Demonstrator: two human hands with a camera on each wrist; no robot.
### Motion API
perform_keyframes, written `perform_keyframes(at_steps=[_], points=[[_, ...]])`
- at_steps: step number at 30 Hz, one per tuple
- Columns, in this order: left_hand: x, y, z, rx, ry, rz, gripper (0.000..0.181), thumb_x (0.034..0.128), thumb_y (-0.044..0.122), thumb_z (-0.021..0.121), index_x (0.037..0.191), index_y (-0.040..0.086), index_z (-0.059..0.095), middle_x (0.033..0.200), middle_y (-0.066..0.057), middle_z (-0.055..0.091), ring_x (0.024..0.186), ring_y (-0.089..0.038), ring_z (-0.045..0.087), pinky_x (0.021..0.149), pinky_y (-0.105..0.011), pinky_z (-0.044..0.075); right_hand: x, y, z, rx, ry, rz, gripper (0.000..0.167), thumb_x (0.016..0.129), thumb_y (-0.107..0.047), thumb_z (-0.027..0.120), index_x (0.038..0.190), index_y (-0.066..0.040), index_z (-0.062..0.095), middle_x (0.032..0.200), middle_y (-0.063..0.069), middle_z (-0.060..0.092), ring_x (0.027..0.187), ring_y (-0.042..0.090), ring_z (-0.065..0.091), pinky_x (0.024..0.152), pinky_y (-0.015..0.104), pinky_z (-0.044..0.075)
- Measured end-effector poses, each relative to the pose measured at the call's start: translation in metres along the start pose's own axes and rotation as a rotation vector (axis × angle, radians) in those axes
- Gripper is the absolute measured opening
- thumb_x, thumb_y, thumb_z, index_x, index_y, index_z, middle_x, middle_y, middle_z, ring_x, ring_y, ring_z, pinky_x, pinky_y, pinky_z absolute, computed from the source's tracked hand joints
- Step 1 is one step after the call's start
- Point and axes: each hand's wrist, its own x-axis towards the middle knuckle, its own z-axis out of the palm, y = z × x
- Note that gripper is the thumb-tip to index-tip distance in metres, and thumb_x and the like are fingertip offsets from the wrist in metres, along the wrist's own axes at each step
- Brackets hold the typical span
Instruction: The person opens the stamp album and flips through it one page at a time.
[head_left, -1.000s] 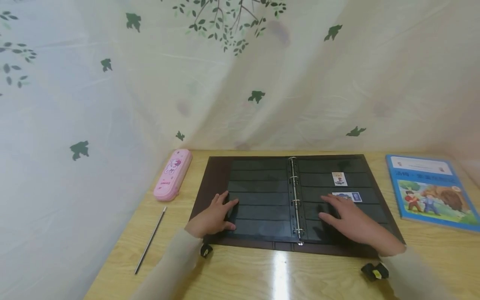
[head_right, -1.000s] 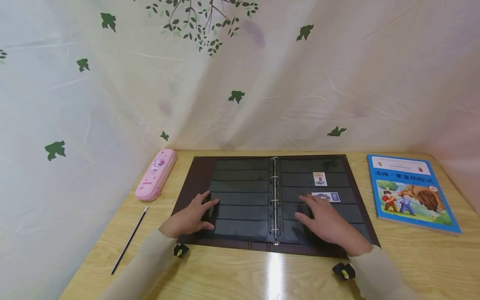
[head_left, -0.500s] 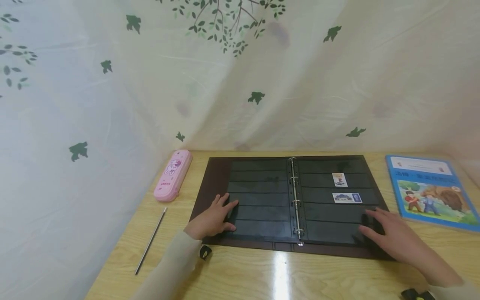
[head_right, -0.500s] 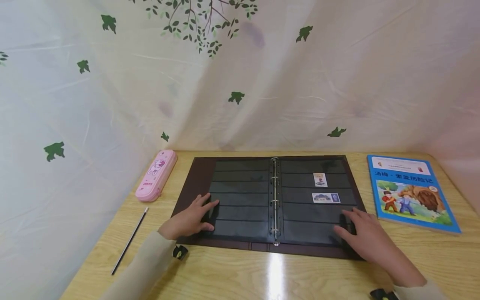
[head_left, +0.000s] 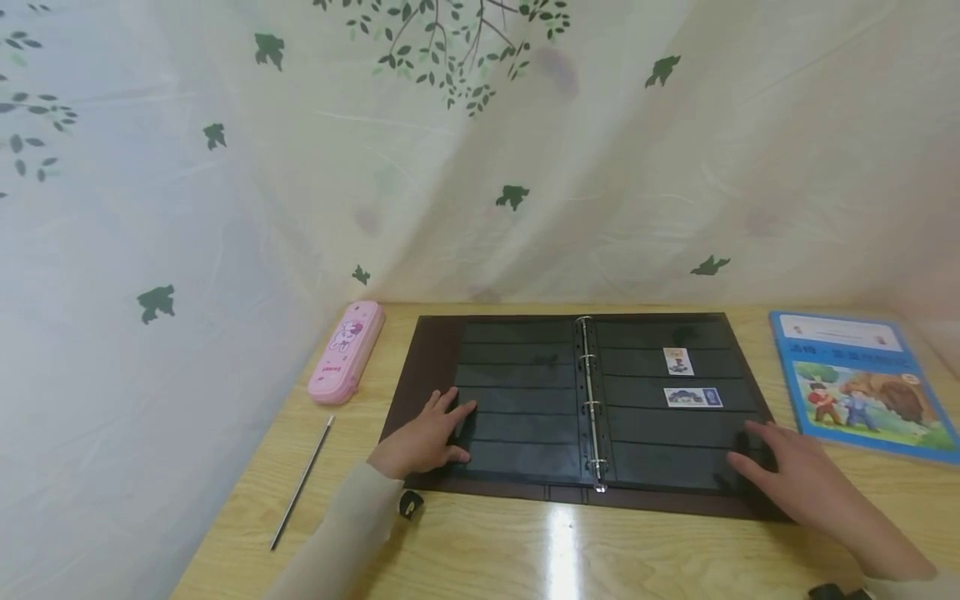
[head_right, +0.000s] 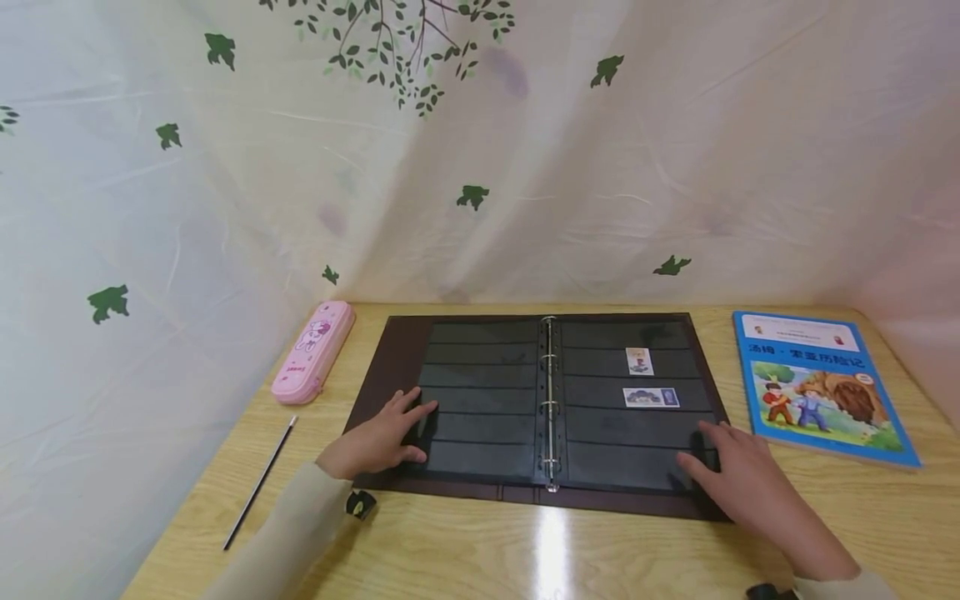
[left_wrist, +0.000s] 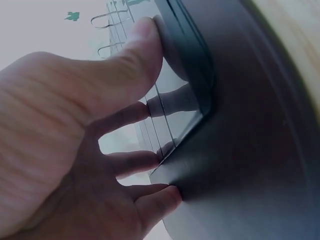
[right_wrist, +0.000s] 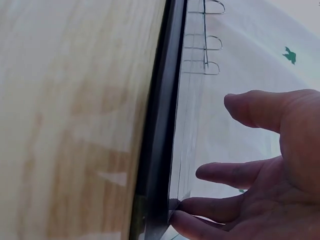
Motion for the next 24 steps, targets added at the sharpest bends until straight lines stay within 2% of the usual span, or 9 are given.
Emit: perform_keyframes(at_steps=[5,11,16,24], points=[[-0.001,0.000,0.000,-0.002,0.002,0.004,0.076,0.0829,0.034,0.072,0.147,0.014,0.036,0.152,-0.023,0.016,0.137,-0.047,0.012,0.098,-0.053,0.035,-0.002,-0.002,0.000,-0.002,0.010,-0.016,0.079,0.091,-0.053,0.053,0.126,0.017,0.045,0.124,0.046,0.038,0.110,0.064,0.032,0.086,0.070,0.030],[-0.001,0.001,-0.001,-0.003,0.002,-0.001,0.076,0.0832,0.034,0.072,0.147,0.014,0.036,0.153,-0.022,0.016,0.137,-0.046,0.012,0.100,-0.053,0.033,-0.005,-0.006,-0.003,0.054,0.011,-0.027,0.073,0.094,-0.051,0.050,0.129,0.013,0.045,0.126,0.046,0.037,0.112,0.063,0.032,0.084,0.071,0.030],[-0.002,0.003,-0.002,-0.009,-0.011,-0.008,0.076,0.0831,0.034,0.071,0.147,0.014,0.035,0.153,-0.022,0.015,0.138,-0.045,0.011,0.099,-0.053,0.033,-0.011,-0.011,-0.006,0.094,0.075,-0.056,0.061,0.096,-0.041,0.052,0.127,0.011,0.049,0.129,0.046,0.034,0.114,0.063,0.031,0.086,0.071,0.028],[-0.001,0.002,-0.001,-0.011,-0.011,-0.015,0.076,0.0834,0.033,0.071,0.147,0.014,0.035,0.153,-0.021,0.015,0.138,-0.045,0.010,0.100,-0.054,0.033,-0.018,-0.023,-0.012,0.108,0.181,-0.080,0.050,0.095,-0.036,0.057,0.122,0.006,0.056,0.132,0.041,0.035,0.115,0.060,0.032,0.087,0.070,0.027]])
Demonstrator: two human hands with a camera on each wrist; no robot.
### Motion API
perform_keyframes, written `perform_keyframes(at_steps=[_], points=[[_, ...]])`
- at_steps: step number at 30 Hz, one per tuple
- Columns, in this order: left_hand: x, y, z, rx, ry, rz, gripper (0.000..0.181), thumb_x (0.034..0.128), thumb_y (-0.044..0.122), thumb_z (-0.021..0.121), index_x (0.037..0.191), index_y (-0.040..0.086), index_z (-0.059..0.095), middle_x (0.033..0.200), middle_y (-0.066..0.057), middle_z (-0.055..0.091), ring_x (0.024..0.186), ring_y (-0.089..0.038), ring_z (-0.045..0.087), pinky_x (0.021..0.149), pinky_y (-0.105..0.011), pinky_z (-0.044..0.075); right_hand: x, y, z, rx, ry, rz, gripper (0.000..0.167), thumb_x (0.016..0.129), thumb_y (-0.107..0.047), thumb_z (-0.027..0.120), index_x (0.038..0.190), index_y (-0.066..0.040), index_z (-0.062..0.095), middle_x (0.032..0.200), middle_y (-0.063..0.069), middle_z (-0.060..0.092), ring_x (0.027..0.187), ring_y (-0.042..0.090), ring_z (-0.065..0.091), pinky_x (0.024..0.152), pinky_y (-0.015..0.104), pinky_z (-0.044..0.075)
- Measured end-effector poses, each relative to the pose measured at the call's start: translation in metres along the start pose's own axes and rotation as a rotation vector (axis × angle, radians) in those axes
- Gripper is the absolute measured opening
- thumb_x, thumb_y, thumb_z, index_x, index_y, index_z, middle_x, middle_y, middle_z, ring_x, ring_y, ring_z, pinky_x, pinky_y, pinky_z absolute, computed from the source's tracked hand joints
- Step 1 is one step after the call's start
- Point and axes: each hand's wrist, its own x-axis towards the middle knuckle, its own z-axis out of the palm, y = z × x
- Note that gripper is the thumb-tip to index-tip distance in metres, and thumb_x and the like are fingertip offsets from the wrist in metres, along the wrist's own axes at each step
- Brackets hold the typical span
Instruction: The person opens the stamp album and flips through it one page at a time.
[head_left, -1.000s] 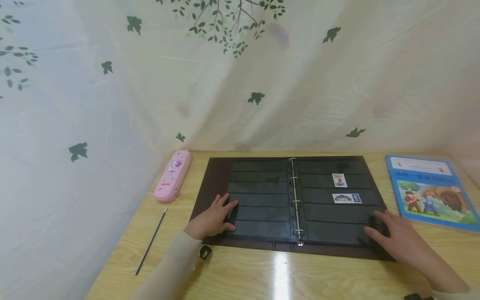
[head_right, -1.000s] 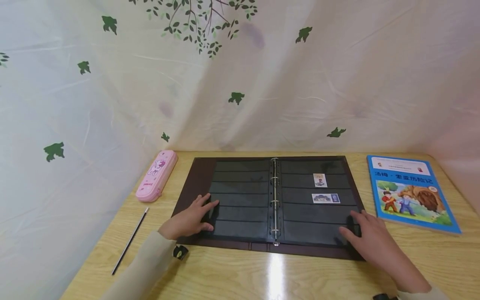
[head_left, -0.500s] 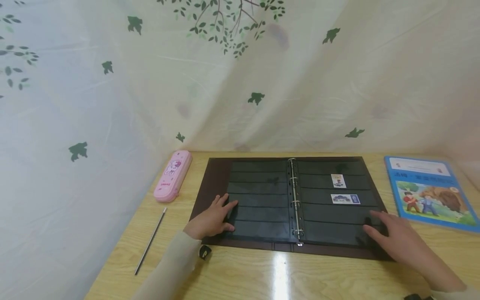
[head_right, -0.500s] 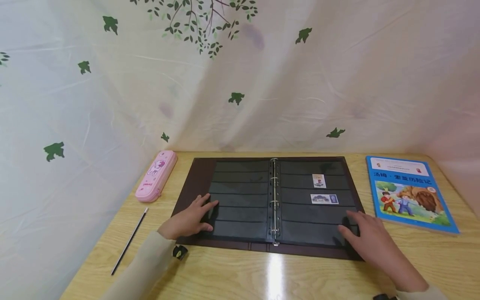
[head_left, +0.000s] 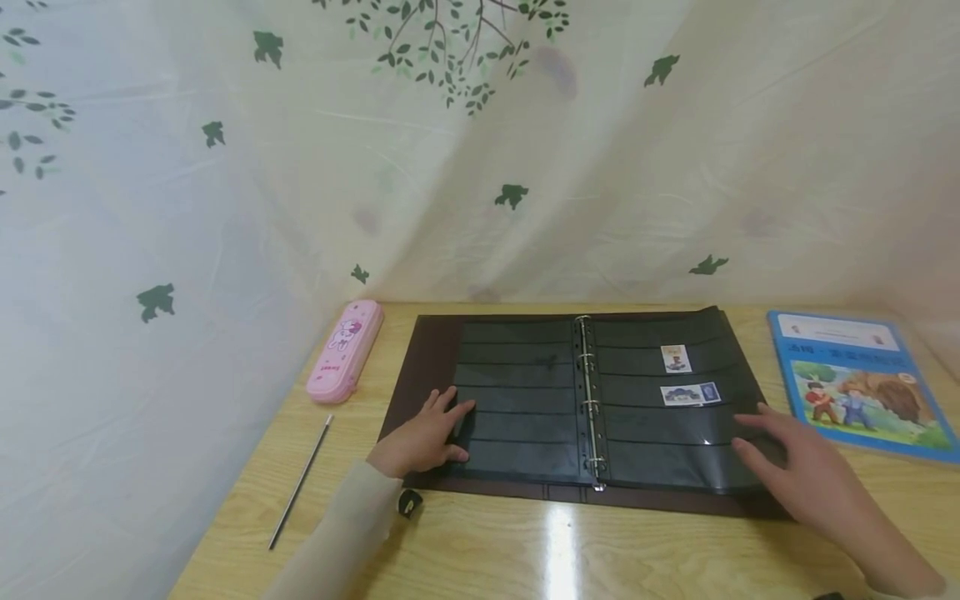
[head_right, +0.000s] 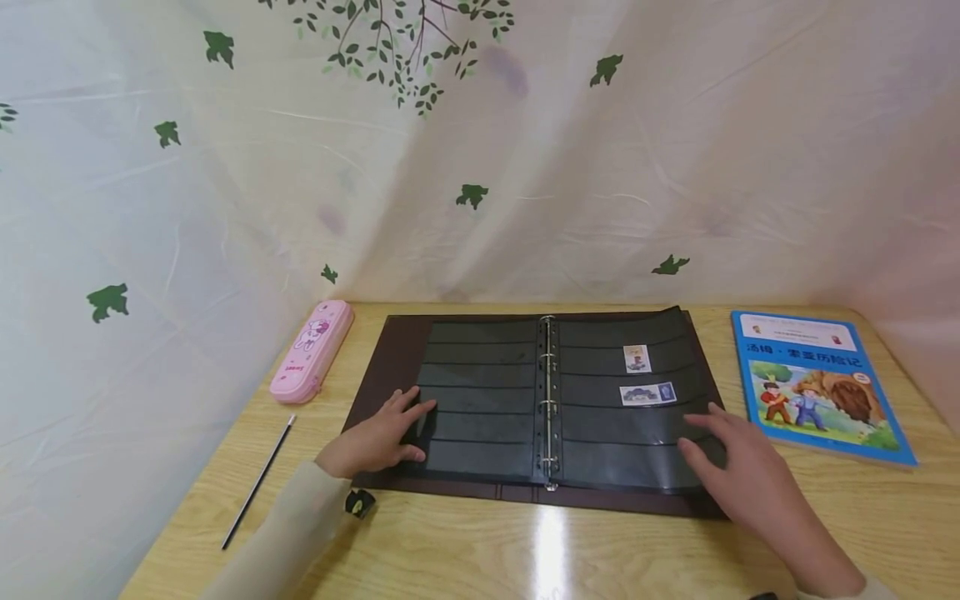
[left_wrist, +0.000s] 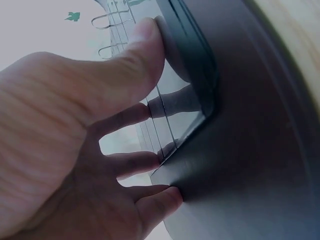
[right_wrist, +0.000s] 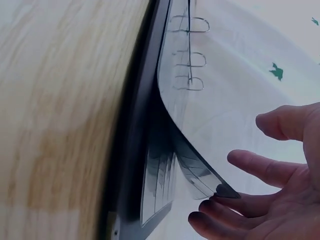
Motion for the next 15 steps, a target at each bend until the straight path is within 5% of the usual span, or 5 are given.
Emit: perform_keyframes(at_steps=[15], points=[[0.000,0.000,0.000,0.000,0.006,0.003,0.076,0.0832,0.033,0.071,0.147,0.014,0.036,0.153,-0.021,0.015,0.138,-0.045,0.010,0.098,-0.053,0.036,-0.007,-0.029,-0.004,0.069,0.100,-0.106,0.035,0.092,-0.025,0.064,0.117,0.000,0.062,0.137,0.030,0.041,0.119,0.055,0.035,0.088,0.068,0.027]])
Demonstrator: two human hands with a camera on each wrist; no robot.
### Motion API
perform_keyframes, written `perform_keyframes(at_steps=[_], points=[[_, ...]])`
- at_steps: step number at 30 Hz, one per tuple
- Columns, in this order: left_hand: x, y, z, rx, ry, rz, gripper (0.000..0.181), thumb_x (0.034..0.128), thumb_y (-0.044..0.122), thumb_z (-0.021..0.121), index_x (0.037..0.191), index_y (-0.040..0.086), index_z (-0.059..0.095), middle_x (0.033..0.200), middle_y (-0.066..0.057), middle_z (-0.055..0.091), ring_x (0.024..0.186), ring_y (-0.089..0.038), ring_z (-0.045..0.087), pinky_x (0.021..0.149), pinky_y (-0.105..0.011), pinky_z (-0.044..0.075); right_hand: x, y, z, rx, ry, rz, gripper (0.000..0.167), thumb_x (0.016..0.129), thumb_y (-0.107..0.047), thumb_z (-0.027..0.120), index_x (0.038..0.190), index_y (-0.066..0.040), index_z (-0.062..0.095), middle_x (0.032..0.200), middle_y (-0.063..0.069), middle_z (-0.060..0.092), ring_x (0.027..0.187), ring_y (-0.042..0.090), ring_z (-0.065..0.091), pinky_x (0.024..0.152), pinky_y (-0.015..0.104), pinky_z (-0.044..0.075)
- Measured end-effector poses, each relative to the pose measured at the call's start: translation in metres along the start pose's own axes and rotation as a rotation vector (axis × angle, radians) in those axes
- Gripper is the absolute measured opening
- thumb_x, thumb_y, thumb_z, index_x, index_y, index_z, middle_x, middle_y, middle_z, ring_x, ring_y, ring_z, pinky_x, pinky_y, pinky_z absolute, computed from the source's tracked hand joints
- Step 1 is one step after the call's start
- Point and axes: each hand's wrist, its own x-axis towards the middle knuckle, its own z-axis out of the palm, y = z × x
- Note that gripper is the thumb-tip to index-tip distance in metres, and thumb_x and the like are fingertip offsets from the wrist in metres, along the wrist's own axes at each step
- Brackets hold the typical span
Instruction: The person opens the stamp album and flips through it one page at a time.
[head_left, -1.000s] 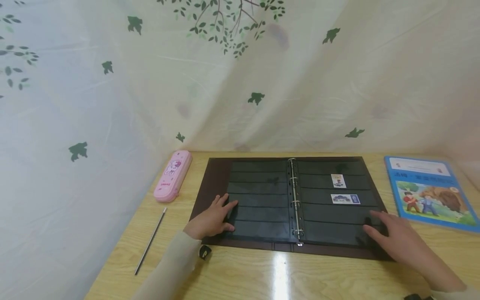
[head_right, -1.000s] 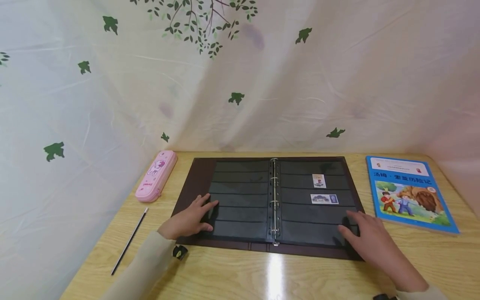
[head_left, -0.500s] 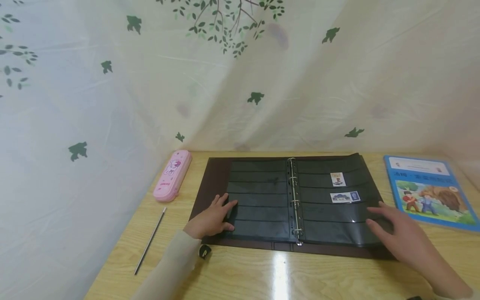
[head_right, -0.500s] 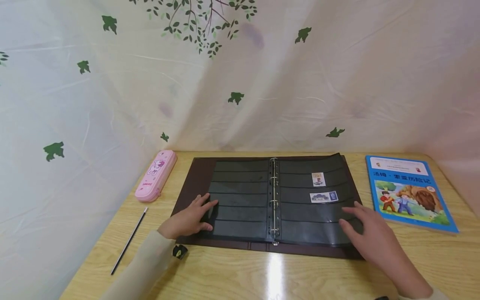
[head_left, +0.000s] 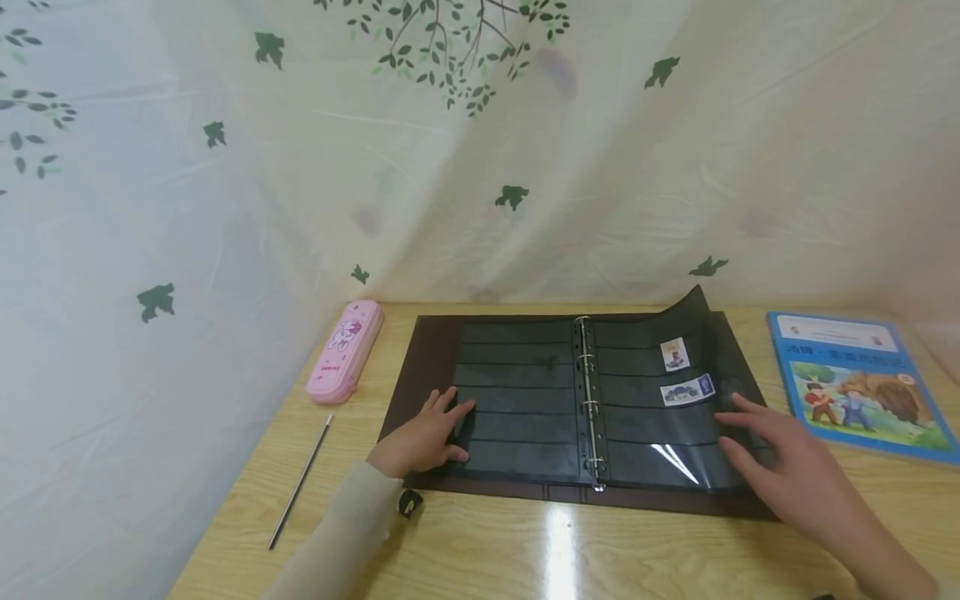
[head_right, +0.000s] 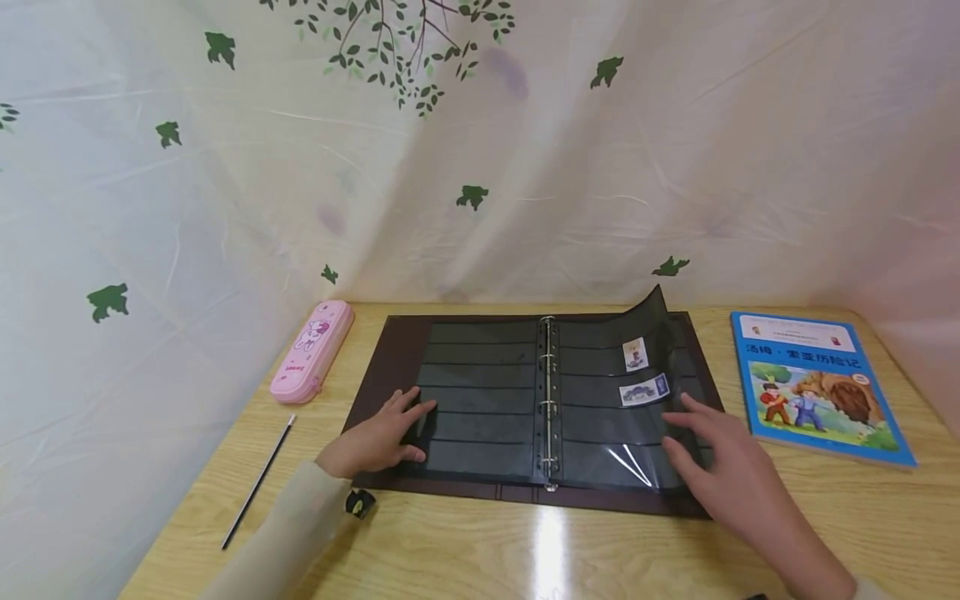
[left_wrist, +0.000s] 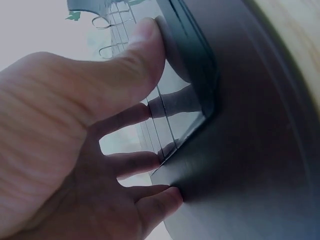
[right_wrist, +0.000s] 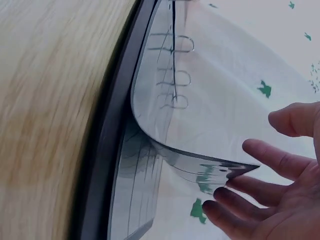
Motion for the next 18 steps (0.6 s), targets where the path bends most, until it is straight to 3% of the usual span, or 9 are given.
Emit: perform_keyframes(at_steps=[12,18], points=[[0.001,0.000,0.000,0.004,-0.011,-0.012,0.075,0.0834,0.033,0.071,0.147,0.015,0.036,0.153,-0.021,0.016,0.138,-0.044,0.010,0.101,-0.054,0.032,0.000,-0.030,0.002,0.112,-0.005,-0.137,0.034,0.093,-0.024,0.063,0.123,-0.007,0.061,0.143,0.014,0.042,0.124,0.047,0.038,0.086,0.066,0.033],[0.000,0.001,-0.001,-0.006,-0.016,-0.023,0.075,0.0835,0.032,0.072,0.147,0.015,0.036,0.154,-0.020,0.015,0.139,-0.043,0.009,0.101,-0.054,0.031,0.001,-0.036,0.004,0.141,0.028,-0.180,0.042,0.093,-0.019,0.062,0.134,-0.019,0.054,0.149,0.001,0.035,0.129,0.039,0.036,0.087,0.063,0.034]])
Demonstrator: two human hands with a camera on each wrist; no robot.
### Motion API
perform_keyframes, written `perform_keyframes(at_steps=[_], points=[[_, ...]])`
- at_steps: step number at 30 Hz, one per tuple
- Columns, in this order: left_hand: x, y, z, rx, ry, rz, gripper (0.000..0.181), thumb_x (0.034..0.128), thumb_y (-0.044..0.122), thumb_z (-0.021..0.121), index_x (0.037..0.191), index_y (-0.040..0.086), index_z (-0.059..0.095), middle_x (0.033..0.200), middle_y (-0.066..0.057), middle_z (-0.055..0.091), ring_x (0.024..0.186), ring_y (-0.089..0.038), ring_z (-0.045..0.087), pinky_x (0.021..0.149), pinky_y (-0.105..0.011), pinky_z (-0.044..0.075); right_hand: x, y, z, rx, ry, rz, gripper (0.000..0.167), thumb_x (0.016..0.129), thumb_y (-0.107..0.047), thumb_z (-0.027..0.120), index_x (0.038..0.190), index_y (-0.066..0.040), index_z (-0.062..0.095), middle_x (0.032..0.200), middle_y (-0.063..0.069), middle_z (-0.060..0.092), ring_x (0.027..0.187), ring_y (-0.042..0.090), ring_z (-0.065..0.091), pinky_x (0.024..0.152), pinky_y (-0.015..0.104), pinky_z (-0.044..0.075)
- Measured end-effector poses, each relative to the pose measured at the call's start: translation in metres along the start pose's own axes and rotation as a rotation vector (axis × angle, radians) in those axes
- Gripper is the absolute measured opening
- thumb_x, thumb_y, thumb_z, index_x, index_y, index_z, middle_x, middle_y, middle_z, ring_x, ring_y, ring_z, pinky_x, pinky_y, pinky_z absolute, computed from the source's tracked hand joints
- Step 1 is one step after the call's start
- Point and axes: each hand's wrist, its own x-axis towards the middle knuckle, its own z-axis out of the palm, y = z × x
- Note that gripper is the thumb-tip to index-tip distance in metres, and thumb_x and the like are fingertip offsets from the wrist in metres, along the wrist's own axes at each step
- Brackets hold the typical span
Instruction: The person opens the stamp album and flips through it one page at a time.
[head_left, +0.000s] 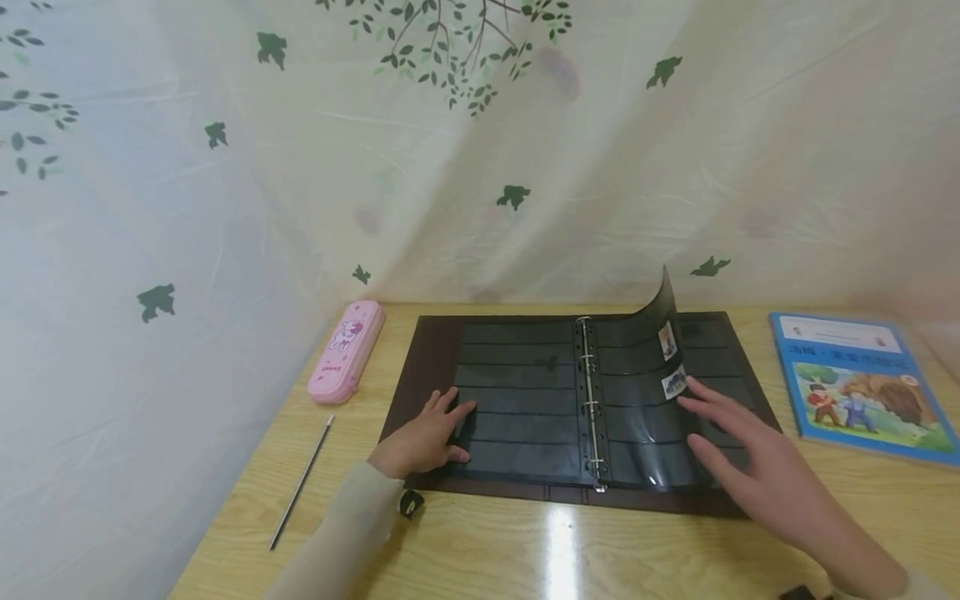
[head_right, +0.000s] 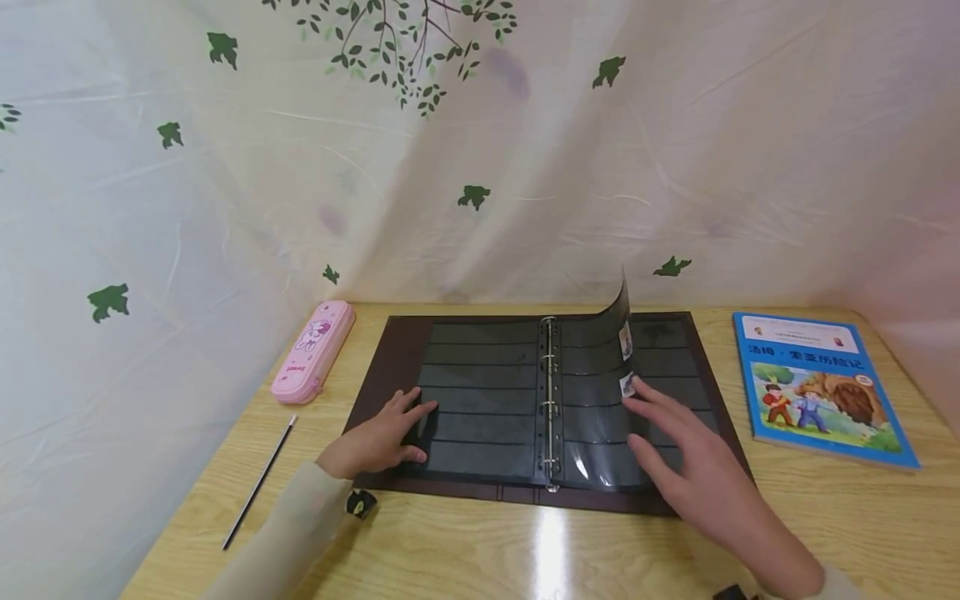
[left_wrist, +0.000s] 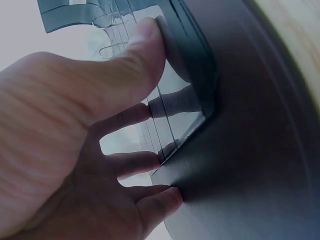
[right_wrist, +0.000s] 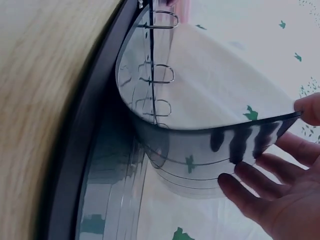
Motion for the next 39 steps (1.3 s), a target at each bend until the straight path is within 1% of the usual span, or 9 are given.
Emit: perform_keyframes(at_steps=[2,4,6,8,14,25,33,37,39], points=[[0.000,0.001,0.000,-0.004,-0.001,-0.004,0.075,0.0835,0.032,0.072,0.147,0.015,0.035,0.154,-0.019,0.015,0.139,-0.043,0.009,0.101,-0.054,0.031,0.001,-0.002,0.000,0.012,0.013,-0.007,0.045,0.093,-0.019,0.062,0.137,-0.024,0.051,0.150,-0.004,0.033,0.133,0.030,0.034,0.095,0.056,0.034],[0.000,0.001,0.000,-0.001,-0.003,-0.006,0.075,0.0835,0.032,0.072,0.147,0.016,0.035,0.154,-0.019,0.015,0.139,-0.042,0.009,0.101,-0.053,0.032,0.003,-0.004,0.000,0.020,0.026,-0.023,0.048,0.094,-0.017,0.061,0.138,-0.028,0.048,0.150,-0.007,0.032,0.135,0.018,0.031,0.104,0.038,0.031],[0.000,0.001,0.000,0.001,-0.005,-0.007,0.075,0.0835,0.032,0.072,0.147,0.016,0.035,0.154,-0.019,0.015,0.139,-0.042,0.009,0.101,-0.053,0.032,0.005,-0.007,-0.001,0.037,0.035,-0.045,0.050,0.094,-0.014,0.060,0.139,-0.030,0.046,0.150,-0.007,0.031,0.135,0.009,0.028,0.103,0.020,0.025],[0.000,0.001,0.000,0.001,-0.005,-0.007,0.075,0.0835,0.032,0.072,0.147,0.016,0.036,0.154,-0.019,0.015,0.139,-0.042,0.009,0.101,-0.053,0.032,0.007,-0.010,-0.002,0.057,0.034,-0.073,0.051,0.096,-0.011,0.056,0.141,-0.030,0.044,0.151,-0.007,0.030,0.136,0.005,0.025,0.096,0.008,0.019],[0.000,0.001,-0.001,0.001,-0.002,-0.005,0.075,0.0832,0.032,0.072,0.147,0.015,0.036,0.154,-0.019,0.015,0.139,-0.043,0.009,0.101,-0.053,0.032,0.014,-0.019,-0.005,0.148,0.031,-0.134,0.053,0.099,-0.003,0.045,0.146,-0.025,0.036,0.153,-0.004,0.026,0.139,0.011,0.021,0.099,0.011,0.017],[-0.002,0.003,-0.002,-0.010,-0.009,-0.003,0.075,0.0837,0.032,0.071,0.147,0.014,0.035,0.154,-0.020,0.014,0.139,-0.044,0.009,0.102,-0.053,0.030,0.034,-0.035,-0.003,0.272,0.096,-0.239,0.053,0.097,0.000,0.038,0.148,-0.015,0.033,0.155,0.001,0.023,0.139,0.022,0.022,0.103,0.017,0.023],[-0.001,0.001,-0.001,-0.012,-0.003,0.003,0.075,0.0834,0.032,0.071,0.147,0.014,0.036,0.154,-0.021,0.014,0.138,-0.044,0.009,0.101,-0.054,0.031,0.045,-0.040,0.008,0.376,0.115,-0.387,0.050,0.096,0.004,0.036,0.146,-0.001,0.031,0.153,0.014,0.023,0.133,0.024,0.033,0.098,0.020,0.033],[-0.001,0.001,-0.001,-0.006,0.002,0.014,0.075,0.0833,0.032,0.071,0.147,0.013,0.036,0.153,-0.022,0.015,0.138,-0.045,0.009,0.100,-0.054,0.032,0.045,-0.038,0.013,0.379,0.088,-0.359,0.052,0.097,0.003,0.035,0.148,-0.005,0.029,0.154,0.011,0.023,0.138,0.025,0.024,0.102,0.020,0.026],[-0.001,0.001,-0.001,-0.007,0.005,0.016,0.075,0.0834,0.032,0.071,0.147,0.013,0.036,0.153,-0.022,0.015,0.138,-0.045,0.009,0.100,-0.054,0.032,0.045,-0.036,0.016,0.366,0.069,-0.323,0.052,0.098,0.001,0.034,0.149,-0.008,0.028,0.154,0.007,0.023,0.135,0.025,0.030,0.102,0.020,0.026]])
